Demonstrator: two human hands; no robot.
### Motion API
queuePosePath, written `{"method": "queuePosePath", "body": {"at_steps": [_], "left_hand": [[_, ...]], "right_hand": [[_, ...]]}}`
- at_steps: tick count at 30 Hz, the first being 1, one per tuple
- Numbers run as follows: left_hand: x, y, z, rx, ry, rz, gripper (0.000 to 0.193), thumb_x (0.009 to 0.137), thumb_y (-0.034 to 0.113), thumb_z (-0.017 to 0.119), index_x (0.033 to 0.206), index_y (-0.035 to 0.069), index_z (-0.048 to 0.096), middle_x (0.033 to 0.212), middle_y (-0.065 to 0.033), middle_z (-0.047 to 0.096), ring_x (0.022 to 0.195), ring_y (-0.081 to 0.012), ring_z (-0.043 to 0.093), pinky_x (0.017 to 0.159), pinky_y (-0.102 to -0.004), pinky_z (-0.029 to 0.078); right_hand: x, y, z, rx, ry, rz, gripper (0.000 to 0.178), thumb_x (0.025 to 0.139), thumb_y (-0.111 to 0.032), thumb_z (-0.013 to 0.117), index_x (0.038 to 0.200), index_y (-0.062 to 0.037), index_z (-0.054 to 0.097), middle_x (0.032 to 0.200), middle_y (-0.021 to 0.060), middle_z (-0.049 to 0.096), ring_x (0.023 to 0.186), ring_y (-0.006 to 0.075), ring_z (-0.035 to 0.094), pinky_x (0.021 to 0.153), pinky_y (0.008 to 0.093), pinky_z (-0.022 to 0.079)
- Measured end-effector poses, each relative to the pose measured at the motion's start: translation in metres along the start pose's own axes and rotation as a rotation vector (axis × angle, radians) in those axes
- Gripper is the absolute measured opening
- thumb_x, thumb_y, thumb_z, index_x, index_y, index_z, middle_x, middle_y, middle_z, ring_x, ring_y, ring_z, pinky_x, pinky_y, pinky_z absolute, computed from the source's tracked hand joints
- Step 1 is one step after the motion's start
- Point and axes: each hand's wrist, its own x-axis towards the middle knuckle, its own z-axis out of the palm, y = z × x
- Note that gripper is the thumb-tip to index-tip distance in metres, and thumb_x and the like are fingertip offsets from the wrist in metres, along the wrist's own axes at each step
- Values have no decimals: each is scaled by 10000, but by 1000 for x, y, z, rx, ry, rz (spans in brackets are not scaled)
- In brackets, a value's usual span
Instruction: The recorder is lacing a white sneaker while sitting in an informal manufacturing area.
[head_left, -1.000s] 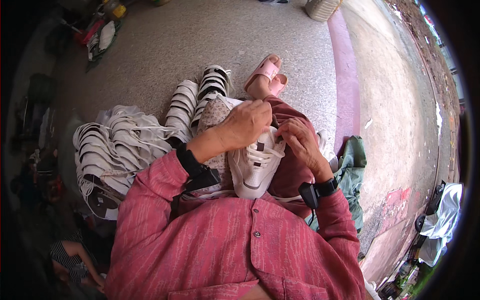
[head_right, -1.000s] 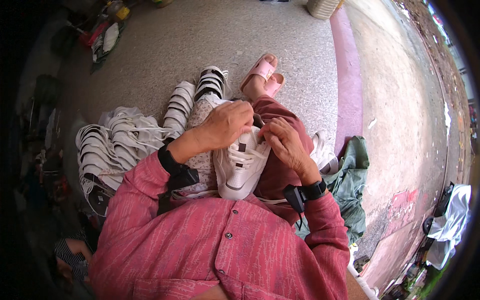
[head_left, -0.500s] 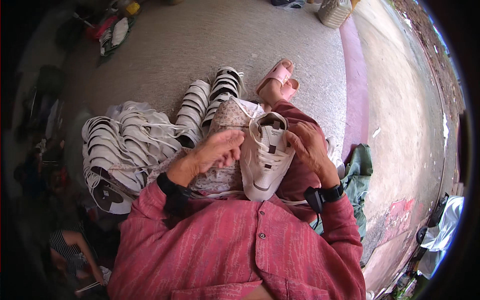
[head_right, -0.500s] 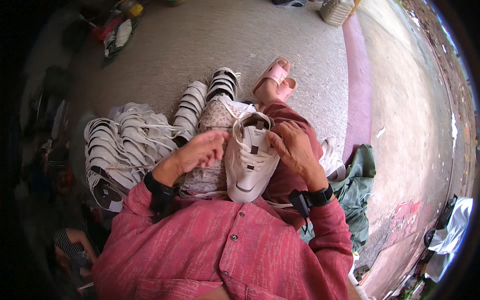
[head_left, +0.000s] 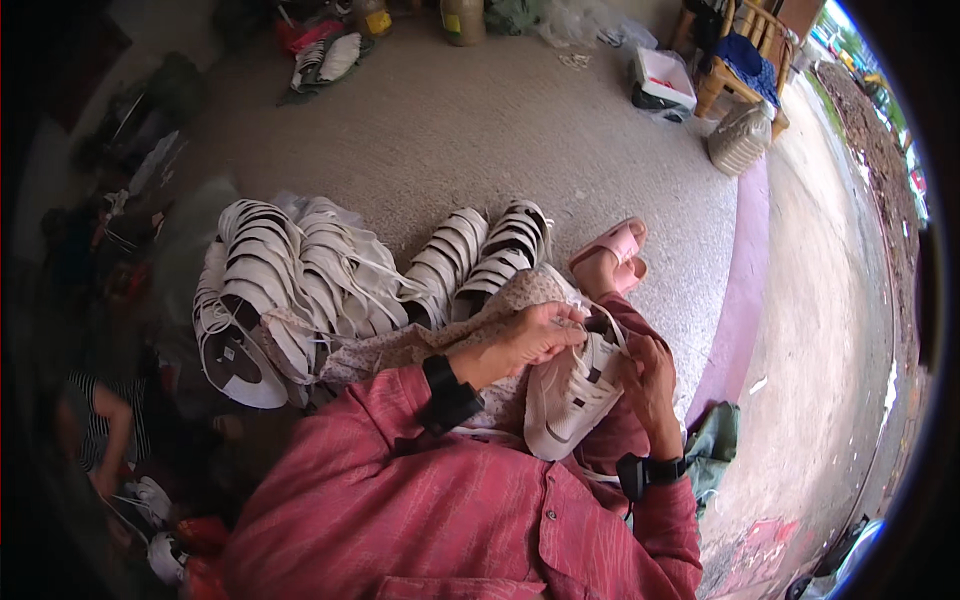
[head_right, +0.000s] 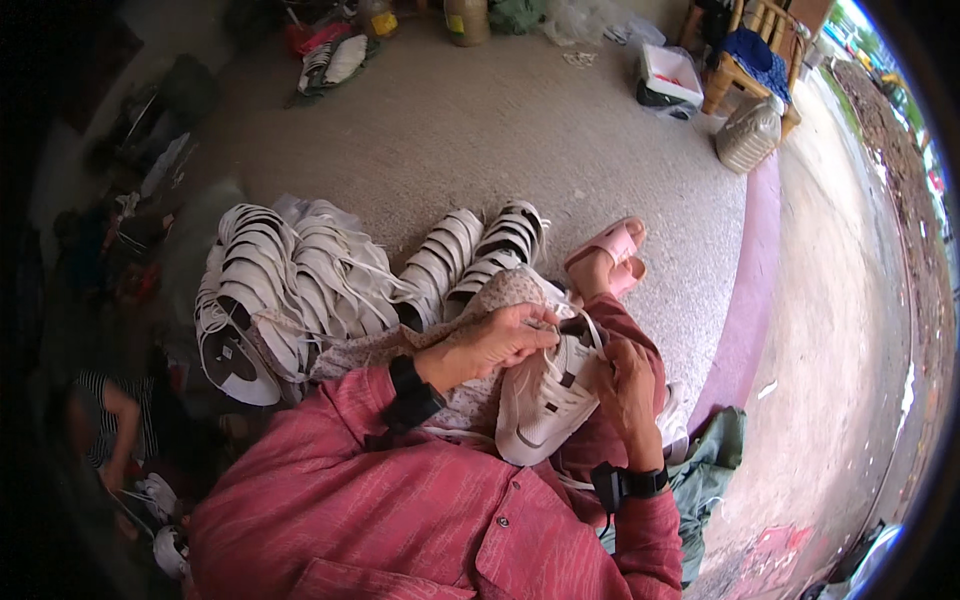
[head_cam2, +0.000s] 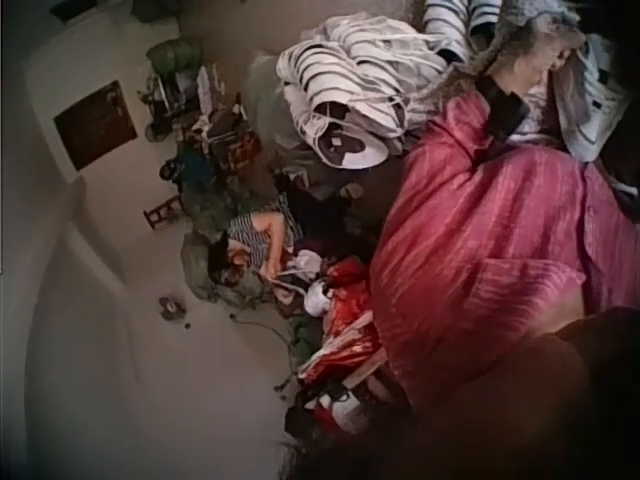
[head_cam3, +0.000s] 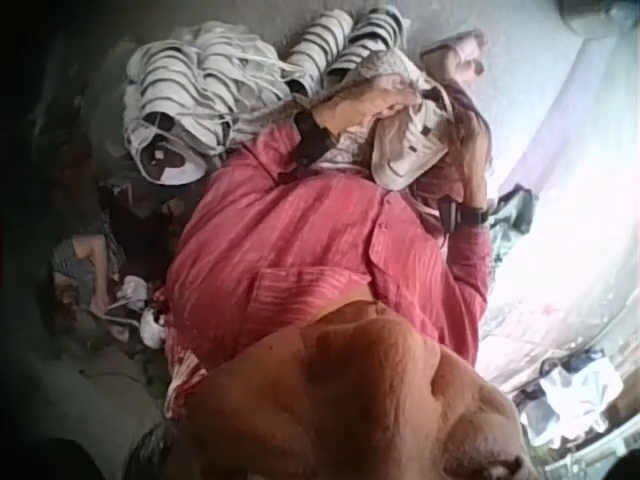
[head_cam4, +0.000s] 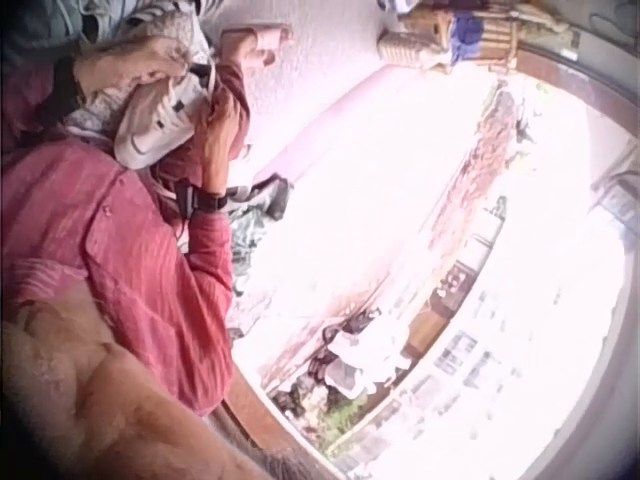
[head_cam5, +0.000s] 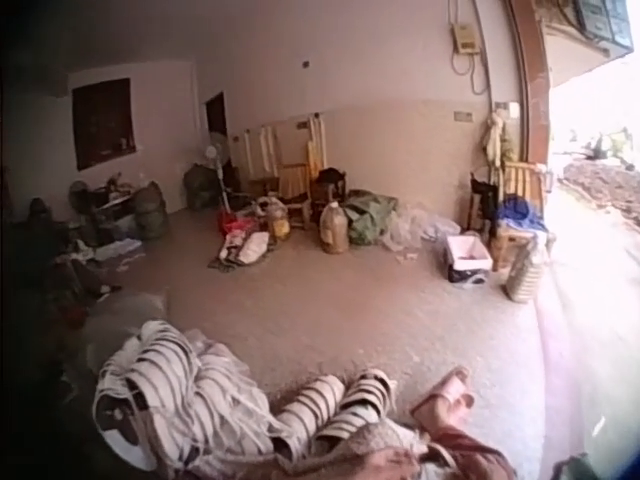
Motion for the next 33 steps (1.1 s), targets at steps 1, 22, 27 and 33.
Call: {"method": "queuePosePath", "body": {"at_steps": [1, 22, 27, 33], "left_hand": [[2, -1, 2, 67, 38, 52, 281, 894, 165, 706, 1128, 77, 578, 712, 62, 512, 514, 2, 389, 401, -159, 252], [31, -20, -9, 392, 221, 325, 276, 880, 242, 730, 976, -9, 668, 824, 3, 641, 800, -58, 557, 690, -224, 454], [30, -19, 11, 375, 231, 362, 202, 890, 180, 697, 980, 1, 670, 850, 21, 639, 789, -47, 537, 693, -212, 442], [20, -12, 8, 187, 193, 254, 197, 946, 230, 620, 1012, 49, 663, 925, 17, 643, 836, -48, 555, 717, -192, 431]], "right_hand": [[1, 1, 3, 21, 5, 25, 146, 764, -18, 599, 902, -16, 549, 903, 157, 612, 855, 338, 577, 755, 391, 469], [-84, 86, -98, 953, 504, 297, 45, 860, -33, 492, 880, -73, 487, 824, 51, 502, 761, 205, 556, 781, 338, 503], [-155, 165, -109, -838, 376, 502, 542, 868, -159, 656, 1356, 6, 485, 1102, 156, 650, 884, 218, 646, 784, 333, 515], [-82, 49, -87, -145, -84, 294, 547, 722, -50, 775, 1240, -51, 597, 1095, 107, 641, 891, 233, 630, 761, 334, 497]]}}
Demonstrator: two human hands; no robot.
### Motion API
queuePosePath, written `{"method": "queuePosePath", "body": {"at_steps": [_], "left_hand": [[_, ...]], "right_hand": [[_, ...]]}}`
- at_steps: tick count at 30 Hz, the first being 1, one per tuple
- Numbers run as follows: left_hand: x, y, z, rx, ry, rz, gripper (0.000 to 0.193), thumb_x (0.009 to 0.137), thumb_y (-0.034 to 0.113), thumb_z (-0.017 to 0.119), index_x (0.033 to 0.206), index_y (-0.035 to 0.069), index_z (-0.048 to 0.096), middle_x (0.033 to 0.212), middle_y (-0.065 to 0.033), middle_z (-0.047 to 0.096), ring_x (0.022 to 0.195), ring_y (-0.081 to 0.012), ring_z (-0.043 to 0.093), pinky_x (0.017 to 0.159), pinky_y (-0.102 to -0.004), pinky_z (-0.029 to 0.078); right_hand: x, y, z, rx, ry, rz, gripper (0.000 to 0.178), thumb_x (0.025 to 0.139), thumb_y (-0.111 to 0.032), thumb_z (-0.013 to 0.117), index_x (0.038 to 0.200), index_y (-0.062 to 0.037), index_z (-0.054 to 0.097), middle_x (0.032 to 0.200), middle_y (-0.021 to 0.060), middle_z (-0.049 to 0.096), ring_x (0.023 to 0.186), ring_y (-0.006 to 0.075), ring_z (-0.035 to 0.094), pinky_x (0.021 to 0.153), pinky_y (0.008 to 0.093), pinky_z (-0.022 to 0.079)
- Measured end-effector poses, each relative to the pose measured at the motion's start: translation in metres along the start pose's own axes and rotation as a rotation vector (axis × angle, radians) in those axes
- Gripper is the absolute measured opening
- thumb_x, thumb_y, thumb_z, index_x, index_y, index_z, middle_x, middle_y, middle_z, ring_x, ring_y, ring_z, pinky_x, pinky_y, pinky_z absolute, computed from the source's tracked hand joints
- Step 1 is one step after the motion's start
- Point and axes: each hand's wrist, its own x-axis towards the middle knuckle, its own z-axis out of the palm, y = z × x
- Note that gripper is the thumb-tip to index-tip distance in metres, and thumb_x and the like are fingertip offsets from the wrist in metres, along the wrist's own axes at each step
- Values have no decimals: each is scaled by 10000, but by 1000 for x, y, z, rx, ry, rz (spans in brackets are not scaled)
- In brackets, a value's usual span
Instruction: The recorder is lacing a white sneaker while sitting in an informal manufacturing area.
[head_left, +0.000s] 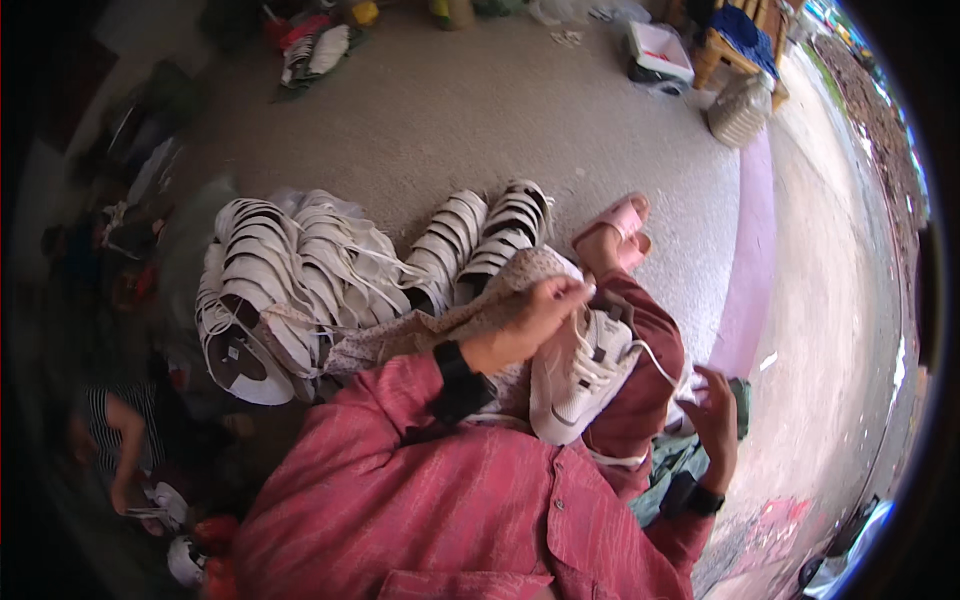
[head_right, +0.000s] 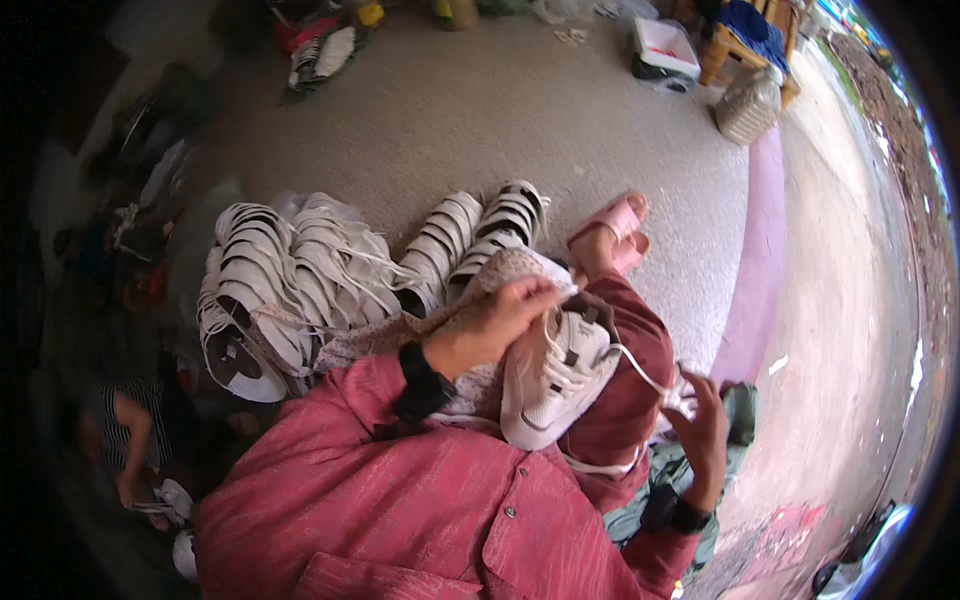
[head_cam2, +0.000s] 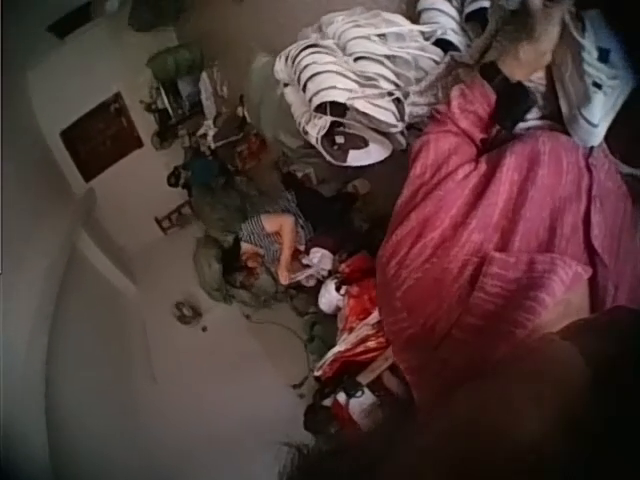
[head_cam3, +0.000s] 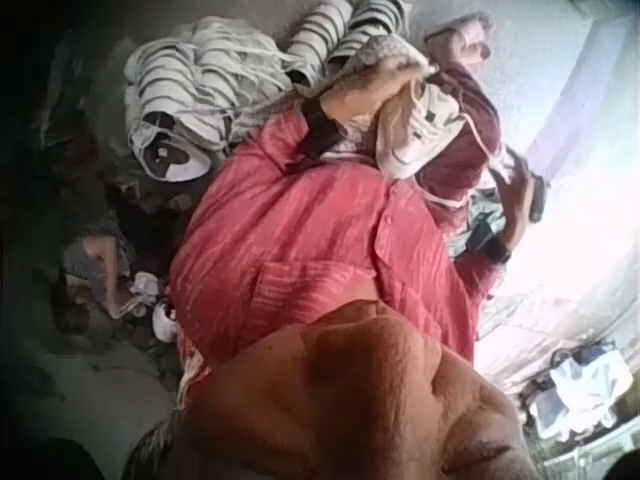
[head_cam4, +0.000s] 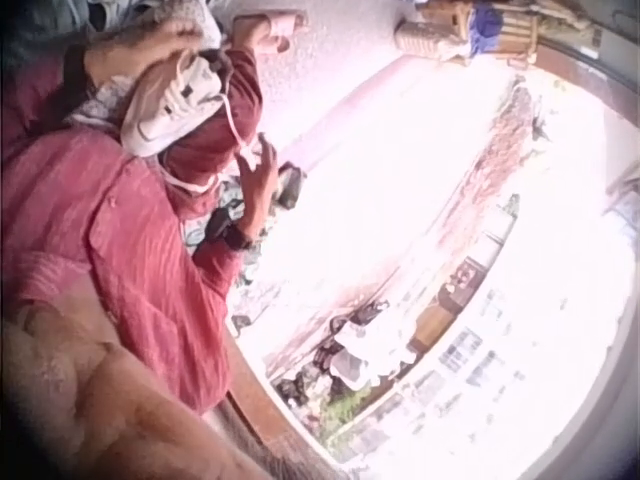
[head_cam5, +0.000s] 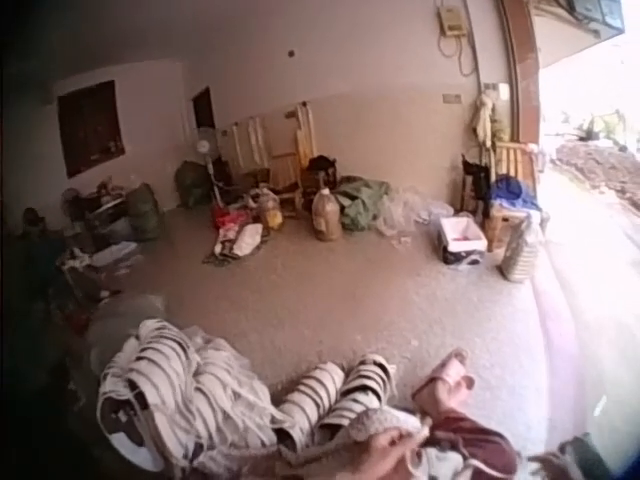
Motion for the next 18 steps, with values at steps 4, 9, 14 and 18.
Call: {"method": "queuePosePath", "body": {"at_steps": [4, 9, 14, 18], "left_hand": [[-8, 30, -22, -343, -54, -97, 201, 975, 283, 588, 1033, 103, 656, 990, -15, 674, 932, -128, 618, 800, -257, 461], [-21, 41, -49, -697, -241, -85, 210, 985, 290, 575, 994, 89, 635, 963, -44, 670, 915, -165, 635, 821, -326, 510], [-35, 31, -59, -411, -232, -220, 237, 1003, 264, 544, 1028, 44, 630, 949, -51, 663, 845, -148, 642, 749, -290, 528], [-44, 20, -53, -381, -308, -331, 284, 1007, 241, 535, 1137, 2, 616, 974, -59, 668, 850, -154, 658, 777, -304, 549]], "right_hand": [[27, -74, 21, 253, 13, -129, 199, 815, 30, 673, 1010, -8, 650, 952, 68, 636, 793, 152, 592, 668, 271, 465], [46, -106, 59, 297, -60, -305, 136, 837, -38, 677, 973, -45, 674, 894, 83, 620, 741, 208, 632, 624, 331, 494], [59, -117, 71, 96, -17, -408, 115, 826, -99, 682, 937, -69, 677, 883, 86, 604, 757, 289, 640, 645, 380, 507], [64, -130, 69, 16, -91, -406, 113, 810, -141, 702, 905, -85, 678, 876, 81, 592, 769, 307, 637, 654, 398, 503]]}}
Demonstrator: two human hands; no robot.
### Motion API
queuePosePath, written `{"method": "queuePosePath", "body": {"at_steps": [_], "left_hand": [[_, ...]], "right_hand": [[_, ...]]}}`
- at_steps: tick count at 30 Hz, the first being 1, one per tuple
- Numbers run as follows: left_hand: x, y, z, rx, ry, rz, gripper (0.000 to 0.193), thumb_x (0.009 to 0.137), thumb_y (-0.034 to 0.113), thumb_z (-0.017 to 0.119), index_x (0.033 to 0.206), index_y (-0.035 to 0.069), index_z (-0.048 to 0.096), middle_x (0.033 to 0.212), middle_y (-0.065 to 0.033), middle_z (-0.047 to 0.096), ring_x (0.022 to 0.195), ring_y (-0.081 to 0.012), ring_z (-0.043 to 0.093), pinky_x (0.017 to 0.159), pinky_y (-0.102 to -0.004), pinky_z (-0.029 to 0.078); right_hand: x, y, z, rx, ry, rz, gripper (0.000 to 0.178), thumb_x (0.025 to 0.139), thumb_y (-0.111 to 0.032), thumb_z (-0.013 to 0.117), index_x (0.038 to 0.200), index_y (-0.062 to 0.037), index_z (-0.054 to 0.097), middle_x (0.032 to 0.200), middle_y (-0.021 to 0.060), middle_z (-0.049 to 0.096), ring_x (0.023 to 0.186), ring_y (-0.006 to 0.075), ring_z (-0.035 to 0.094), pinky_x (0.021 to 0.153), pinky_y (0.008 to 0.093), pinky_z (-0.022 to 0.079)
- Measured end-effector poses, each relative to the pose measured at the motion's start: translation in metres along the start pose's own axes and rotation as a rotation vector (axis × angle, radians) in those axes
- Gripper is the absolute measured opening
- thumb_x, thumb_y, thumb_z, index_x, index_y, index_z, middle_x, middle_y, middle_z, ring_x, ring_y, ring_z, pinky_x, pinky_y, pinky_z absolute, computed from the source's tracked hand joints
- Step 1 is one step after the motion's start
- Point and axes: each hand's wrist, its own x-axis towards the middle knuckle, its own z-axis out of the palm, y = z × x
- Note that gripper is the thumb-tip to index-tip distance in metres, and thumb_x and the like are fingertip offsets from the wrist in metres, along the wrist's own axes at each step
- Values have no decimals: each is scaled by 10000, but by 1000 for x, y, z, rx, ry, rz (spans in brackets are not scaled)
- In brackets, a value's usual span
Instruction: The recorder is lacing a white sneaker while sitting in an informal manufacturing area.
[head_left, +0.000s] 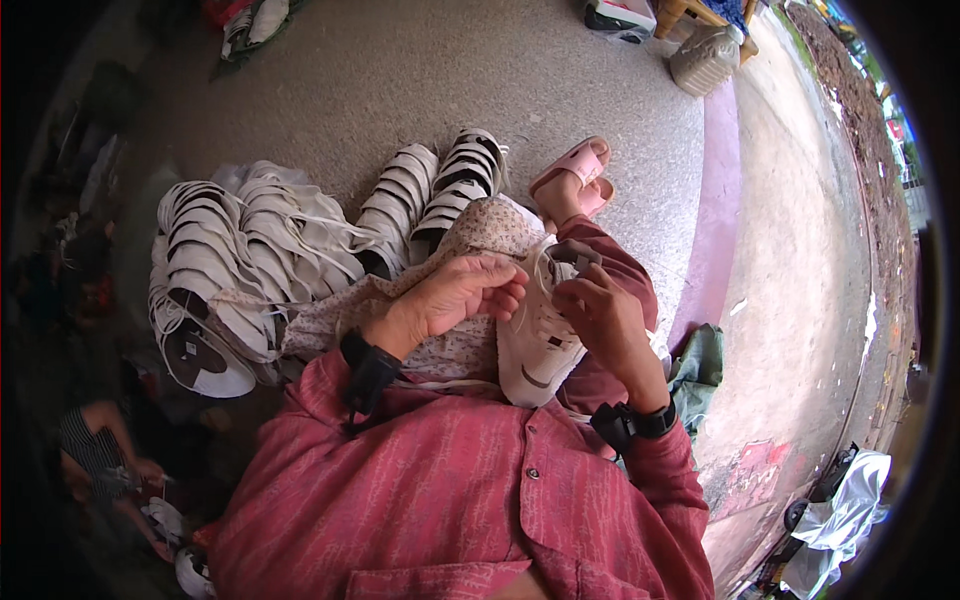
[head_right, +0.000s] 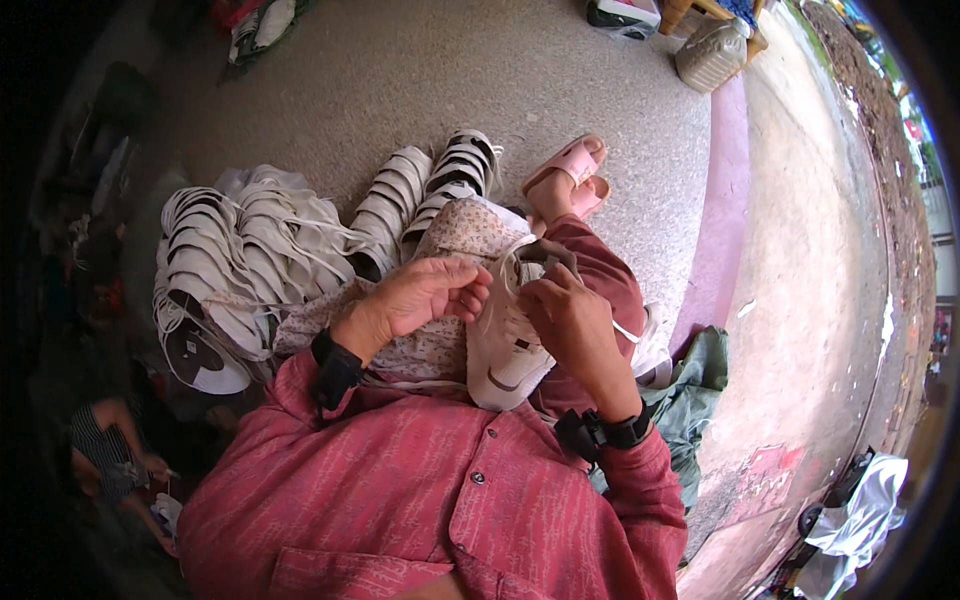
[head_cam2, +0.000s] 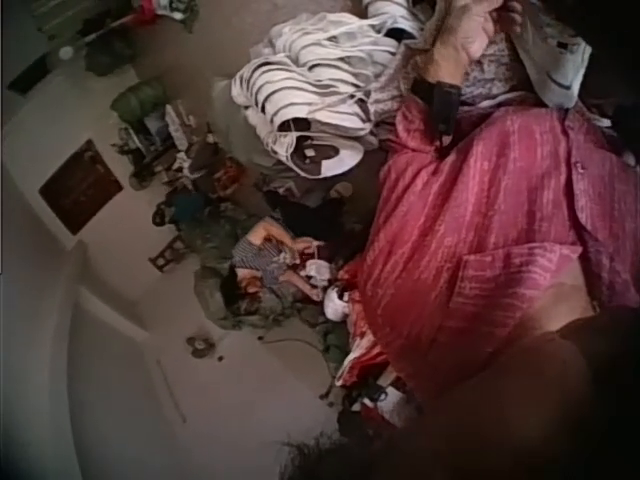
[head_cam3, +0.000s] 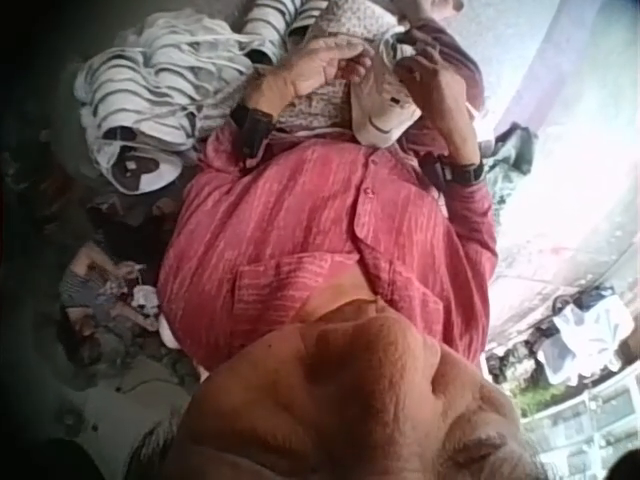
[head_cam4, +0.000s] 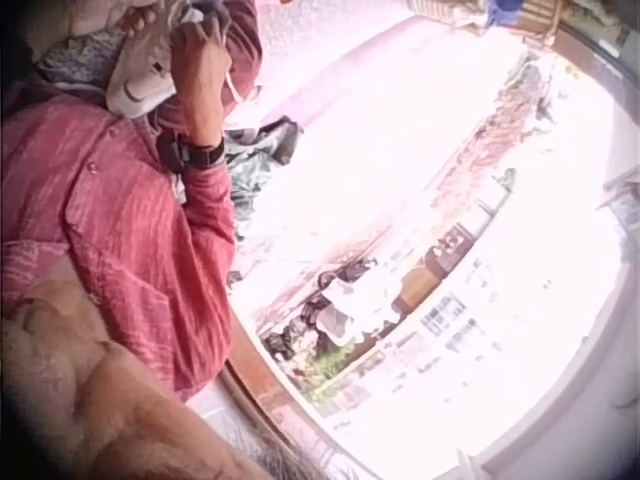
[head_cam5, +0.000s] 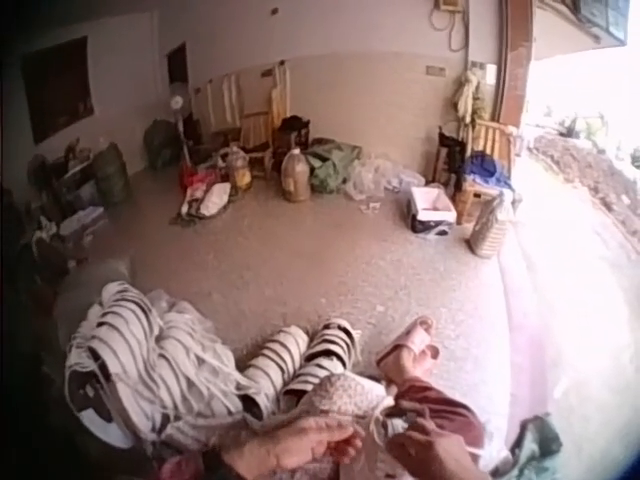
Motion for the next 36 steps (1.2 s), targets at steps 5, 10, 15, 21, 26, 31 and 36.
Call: {"method": "queuePosePath", "body": {"at_steps": [5, 10, 15, 21, 26, 31, 36], "left_hand": [[6, -7, 14, 44, -63, -49, 303, 968, 193, 607, 1182, -20, 603, 991, -66, 671, 846, -143, 664, 756, -297, 562], [7, -7, 22, 120, -18, -16, 277, 941, 166, 643, 1149, -16, 624, 934, -63, 682, 786, -131, 664, 701, -273, 560], [8, -6, 37, 245, 30, -11, 255, 915, 157, 676, 1107, -6, 638, 825, -36, 678, 677, -103, 648, 621, -229, 545], [21, -16, 45, 349, 108, 147, 183, 887, 146, 713, 999, 7, 670, 754, 13, 632, 552, -35, 532, 477, -175, 415], [21, -16, 45, 249, 125, 175, 171, 905, 169, 697, 999, 28, 682, 759, 36, 626, 522, 0, 439, 458, -156, 327], [20, -2, 43, 8, 63, 152, 163, 912, 197, 690, 988, 54, 676, 696, 69, 539, 531, -10, 402, 464, -171, 310], [5, 44, 10, -328, -26, 305, 134, 920, 222, 678, 939, 107, 612, 692, 64, 462, 579, -49, 412, 476, -192, 322]], "right_hand": [[0, 7, 2, 143, -69, 111, 129, 789, -149, 723, 895, -88, 681, 878, 82, 591, 776, 297, 636, 670, 391, 500], [-2, 13, 7, 250, -65, 60, 140, 786, -32, 737, 899, -22, 654, 873, 51, 550, 750, 160, 571, 677, 292, 466], [-3, 17, 7, 373, -42, -12, 160, 784, 24, 718, 914, -25, 638, 921, 38, 540, 837, 154, 543, 714, 268, 442], [-9, 23, 22, 463, 48, 4, 164, 788, 11, 723, 921, -24, 633, 922, 54, 549, 865, 195, 553, 734, 286, 456], [-9, 18, 23, 403, 85, 52, 163, 787, -33, 735, 921, -24, 642, 894, 73, 560, 843, 230, 571, 734, 304, 472], [-9, 21, 25, 399, 80, 39, 163, 787, -44, 742, 922, -25, 653, 879, 61, 553, 808, 209, 561, 713, 301, 465], [-10, 24, 24, 442, 38, 40, 150, 800, -20, 741, 927, -14, 661, 908, 33, 546, 836, 158, 541, 722, 266, 451]]}}
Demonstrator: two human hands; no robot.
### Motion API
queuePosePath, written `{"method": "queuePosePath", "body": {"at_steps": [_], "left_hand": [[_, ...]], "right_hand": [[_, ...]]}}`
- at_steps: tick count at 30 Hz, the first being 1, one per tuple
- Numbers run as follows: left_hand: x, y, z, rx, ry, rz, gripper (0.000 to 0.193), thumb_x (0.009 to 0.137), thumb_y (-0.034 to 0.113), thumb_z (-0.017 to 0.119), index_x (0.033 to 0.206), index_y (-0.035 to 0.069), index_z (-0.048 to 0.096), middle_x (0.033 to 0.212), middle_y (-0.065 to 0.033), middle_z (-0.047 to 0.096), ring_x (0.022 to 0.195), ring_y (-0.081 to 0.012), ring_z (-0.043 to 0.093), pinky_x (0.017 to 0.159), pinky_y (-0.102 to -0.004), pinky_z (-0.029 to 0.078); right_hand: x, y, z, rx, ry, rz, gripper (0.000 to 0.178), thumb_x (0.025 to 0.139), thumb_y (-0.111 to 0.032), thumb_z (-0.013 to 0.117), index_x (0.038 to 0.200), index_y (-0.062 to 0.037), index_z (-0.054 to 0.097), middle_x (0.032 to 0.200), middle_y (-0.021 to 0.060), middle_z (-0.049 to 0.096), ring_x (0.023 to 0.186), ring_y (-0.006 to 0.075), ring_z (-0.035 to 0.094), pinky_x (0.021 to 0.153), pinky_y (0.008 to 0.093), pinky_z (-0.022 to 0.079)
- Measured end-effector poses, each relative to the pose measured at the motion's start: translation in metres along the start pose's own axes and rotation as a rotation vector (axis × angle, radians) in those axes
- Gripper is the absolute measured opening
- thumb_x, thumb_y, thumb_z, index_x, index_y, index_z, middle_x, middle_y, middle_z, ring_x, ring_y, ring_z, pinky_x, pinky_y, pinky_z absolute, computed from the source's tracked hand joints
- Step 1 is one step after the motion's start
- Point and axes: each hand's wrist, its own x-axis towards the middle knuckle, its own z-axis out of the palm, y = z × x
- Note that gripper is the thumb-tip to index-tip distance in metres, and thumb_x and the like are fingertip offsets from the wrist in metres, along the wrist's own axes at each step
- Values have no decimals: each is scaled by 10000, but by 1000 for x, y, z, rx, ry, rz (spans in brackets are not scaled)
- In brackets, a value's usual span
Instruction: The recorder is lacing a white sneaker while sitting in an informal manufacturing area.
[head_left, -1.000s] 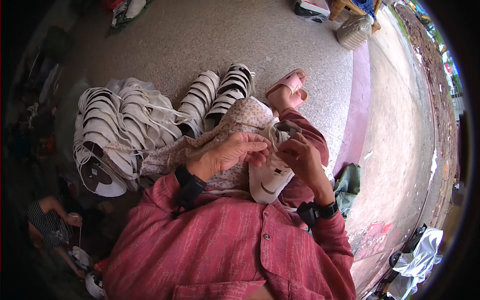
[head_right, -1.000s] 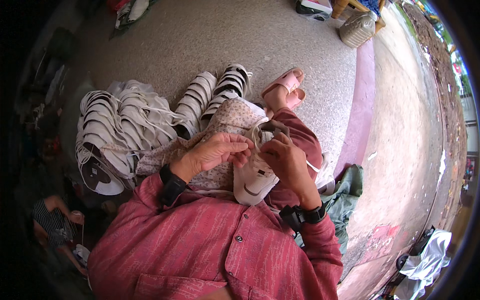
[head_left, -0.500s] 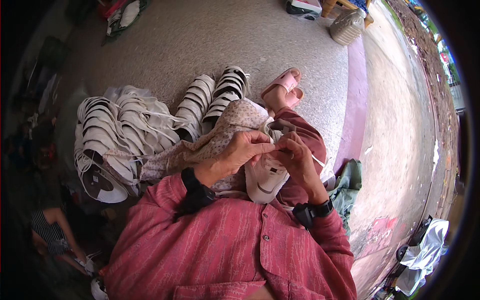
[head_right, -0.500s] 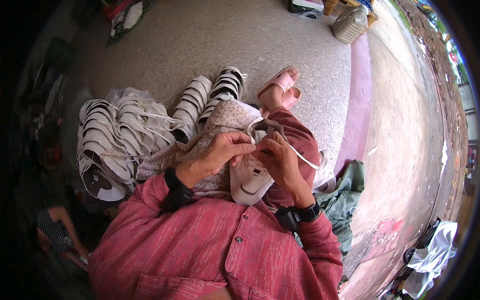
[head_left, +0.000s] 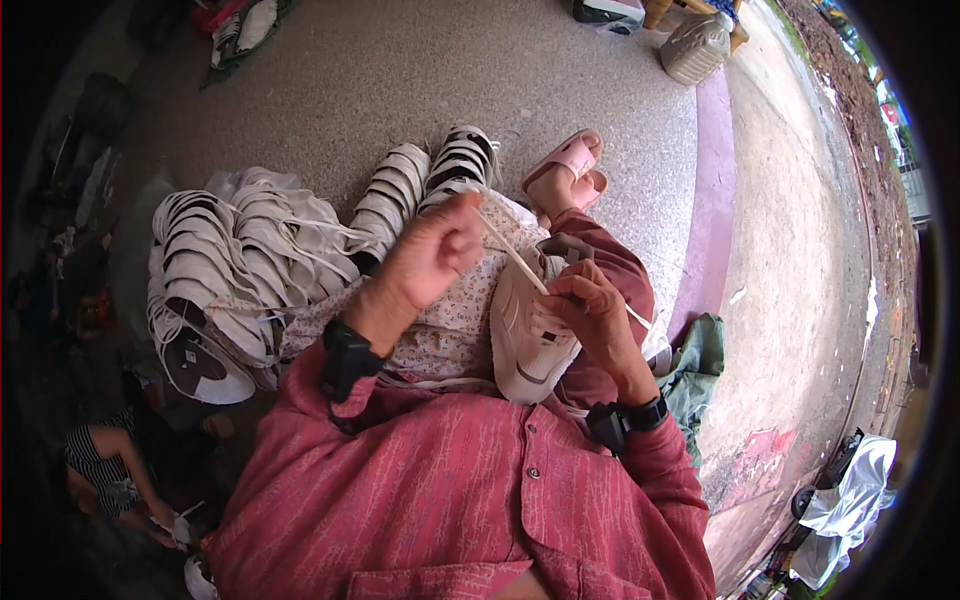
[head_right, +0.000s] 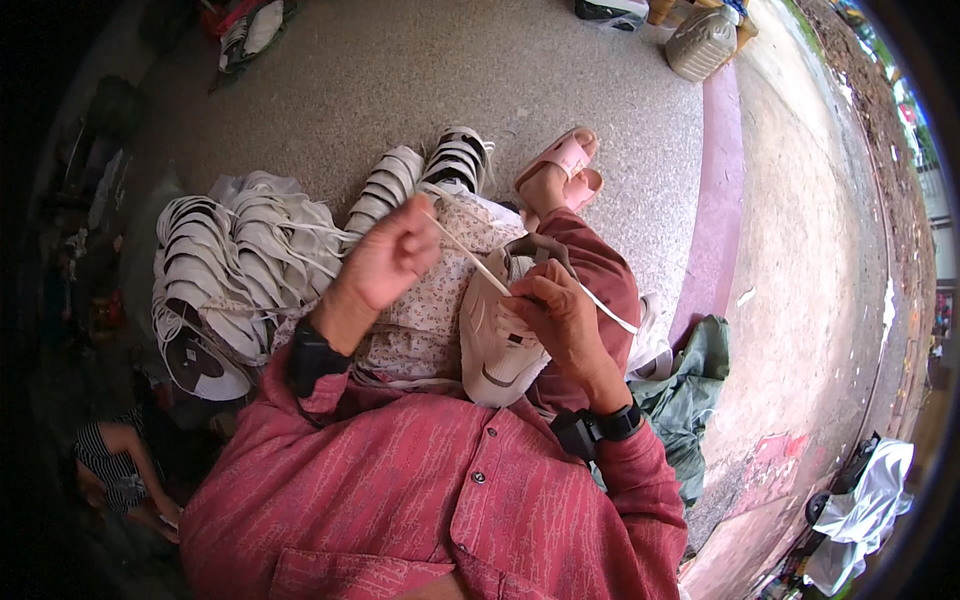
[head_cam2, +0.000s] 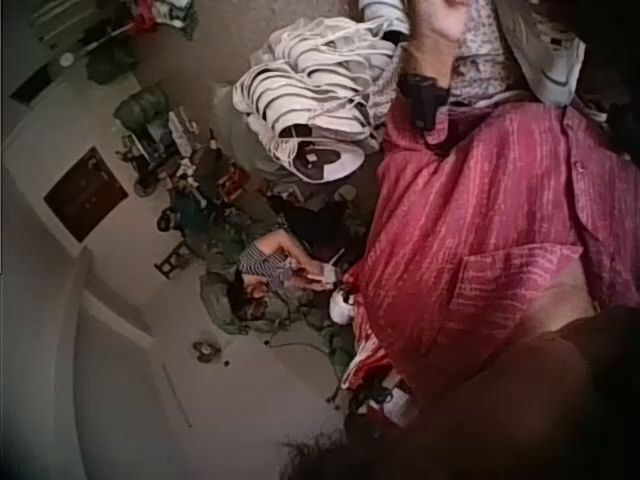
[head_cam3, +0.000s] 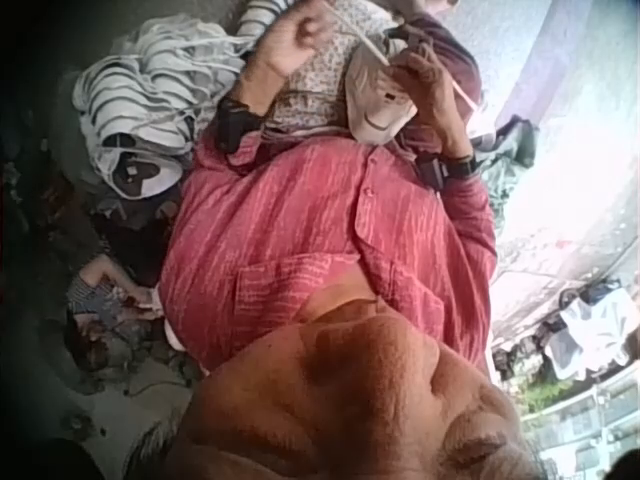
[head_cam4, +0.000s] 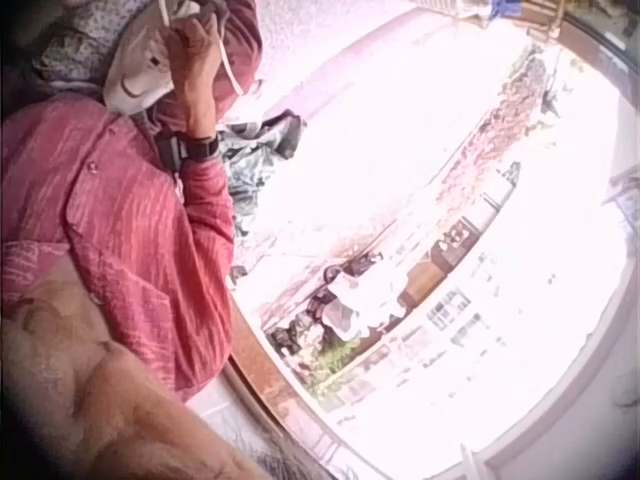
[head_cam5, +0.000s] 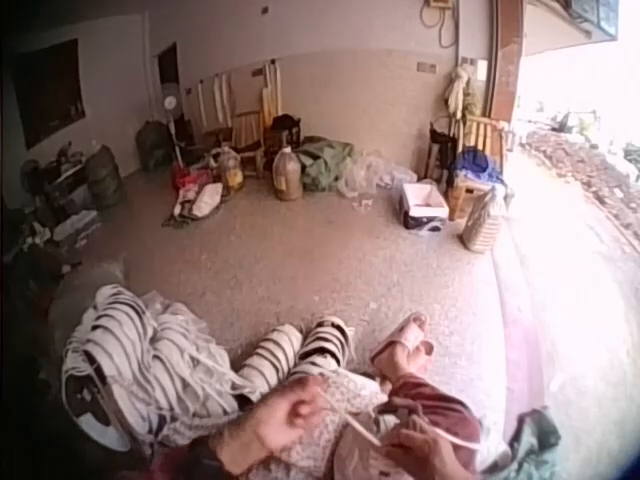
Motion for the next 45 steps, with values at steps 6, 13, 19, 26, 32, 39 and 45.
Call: {"method": "queuePosePath", "body": {"at_steps": [6, 13, 19, 26, 32, 39, 45], "left_hand": [[-32, 76, -29, -139, 16, 292, 143, 948, 264, 619, 972, 123, 626, 896, 3, 580, 820, -119, 539, 719, -271, 457], [-77, 132, -38, -263, 123, 543, 169, 984, 222, 566, 972, 65, 627, 922, -31, 591, 848, -155, 537, 789, -307, 458], [-74, 119, -31, 212, 172, 553, 186, 992, 228, 567, 932, 53, 573, 660, 31, 413, 539, -54, 351, 462, -202, 287], [-18, 4, 13, 1109, 21, 54, 166, 964, 158, 601, 1033, 37, 691, 790, 26, 634, 664, -31, 545, 562, -186, 448], [-7, -36, 22, 1324, -25, -167, 144, 945, 131, 594, 929, 0, 652, 744, -27, 638, 661, -81, 585, 586, -246, 479], [0, -45, 18, 1567, -8, -11, 164, 898, 145, 612, 900, -18, 630, 746, -62, 642, 687, -134, 605, 622, -310, 483], [1, -46, 9, 1539, 4, 37, 164, 881, 144, 611, 858, -19, 619, 752, -108, 655, 690, -161, 616, 638, -332, 486]], "right_hand": [[0, -9, -6, 16, -59, -31, 150, 795, 7, 749, 929, -17, 687, 941, 21, 549, 863, 132, 530, 736, 248, 443], [1, -9, -10, 88, -125, -64, 148, 803, 10, 742, 940, -32, 706, 989, 28, 593, 925, 142, 575, 758, 251, 458], [0, -24, -15, 180, -157, 68, 173, 824, -25, 737, 995, -25, 711, 1013, 59, 633, 918, 184, 618, 804, 302, 500], [1, -27, -20, 185, -218, 160, 193, 837, -50, 737, 1030, -59, 738, 1097, 46, 629, 1027, 161, 592, 830, 278, 488], [1, -24, -23, 169, -246, 44, 194, 855, -128, 738, 1029, -41, 732, 1090, 66, 621, 958, 171, 603, 796, 301, 506], [2, -27, -24, 213, -269, 60, 207, 857, -124, 736, 1039, -28, 728, 1095, 65, 619, 943, 167, 605, 764, 288, 512], [1, -27, -24, 240, -265, 65, 212, 857, -118, 737, 1045, -20, 727, 1097, 68, 616, 934, 157, 607, 751, 280, 518]]}}
